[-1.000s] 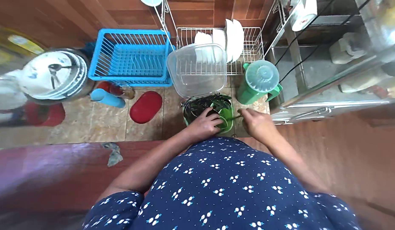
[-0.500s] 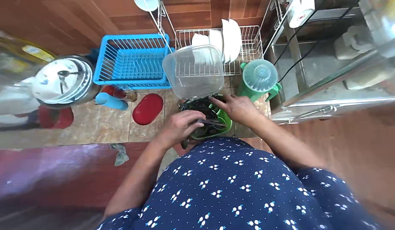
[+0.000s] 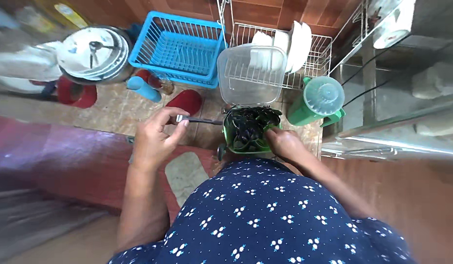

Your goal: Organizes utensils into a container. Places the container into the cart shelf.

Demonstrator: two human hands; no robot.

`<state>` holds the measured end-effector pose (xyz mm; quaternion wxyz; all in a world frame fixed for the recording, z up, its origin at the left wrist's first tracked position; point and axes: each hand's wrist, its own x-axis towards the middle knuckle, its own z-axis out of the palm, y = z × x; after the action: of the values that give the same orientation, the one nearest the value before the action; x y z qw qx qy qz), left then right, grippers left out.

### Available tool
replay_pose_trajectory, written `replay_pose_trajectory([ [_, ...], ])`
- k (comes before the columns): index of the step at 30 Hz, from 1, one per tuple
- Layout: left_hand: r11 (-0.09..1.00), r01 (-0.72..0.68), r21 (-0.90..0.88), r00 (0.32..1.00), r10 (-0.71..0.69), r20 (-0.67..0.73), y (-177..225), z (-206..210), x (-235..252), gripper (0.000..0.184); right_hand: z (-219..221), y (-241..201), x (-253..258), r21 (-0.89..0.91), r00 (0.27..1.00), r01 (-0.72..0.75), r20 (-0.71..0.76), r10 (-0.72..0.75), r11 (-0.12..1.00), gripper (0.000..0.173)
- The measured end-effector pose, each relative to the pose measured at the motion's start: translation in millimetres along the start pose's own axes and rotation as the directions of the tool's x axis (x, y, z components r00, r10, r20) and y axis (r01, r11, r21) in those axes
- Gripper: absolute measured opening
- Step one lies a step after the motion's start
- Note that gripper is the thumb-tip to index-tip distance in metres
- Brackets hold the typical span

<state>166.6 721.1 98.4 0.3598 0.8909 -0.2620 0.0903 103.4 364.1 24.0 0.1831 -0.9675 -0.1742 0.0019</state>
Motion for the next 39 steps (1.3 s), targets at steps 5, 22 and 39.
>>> replay_pose_trajectory([
  [5, 0.98, 0.168, -0.105, 0.983, -0.174, -0.055, -38.1, 13.8, -10.8, 0.027, 7.5, -9.6, 12.1, -0.062, 0.928, -0.308, 0.199, 0.314, 0.949, 0.041],
  [22, 0.781, 0.341, -0.523, 0.934, -0.218, 0.282, -45.7, 58.7, 10.8, 0.022, 9.2, -30.8, 20.5, -0.113, 0.939, -0.313, -0.186, 0.289, 0.943, 0.021],
  [39, 0.807, -0.591, -0.025, 0.723, 0.543, 0.426, 53.0, 126.7, 60.1, 0.028, -76.1, -34.3, -30.8, 0.5, 0.812, -0.192, -0.403, 0.423, 0.844, 0.016],
])
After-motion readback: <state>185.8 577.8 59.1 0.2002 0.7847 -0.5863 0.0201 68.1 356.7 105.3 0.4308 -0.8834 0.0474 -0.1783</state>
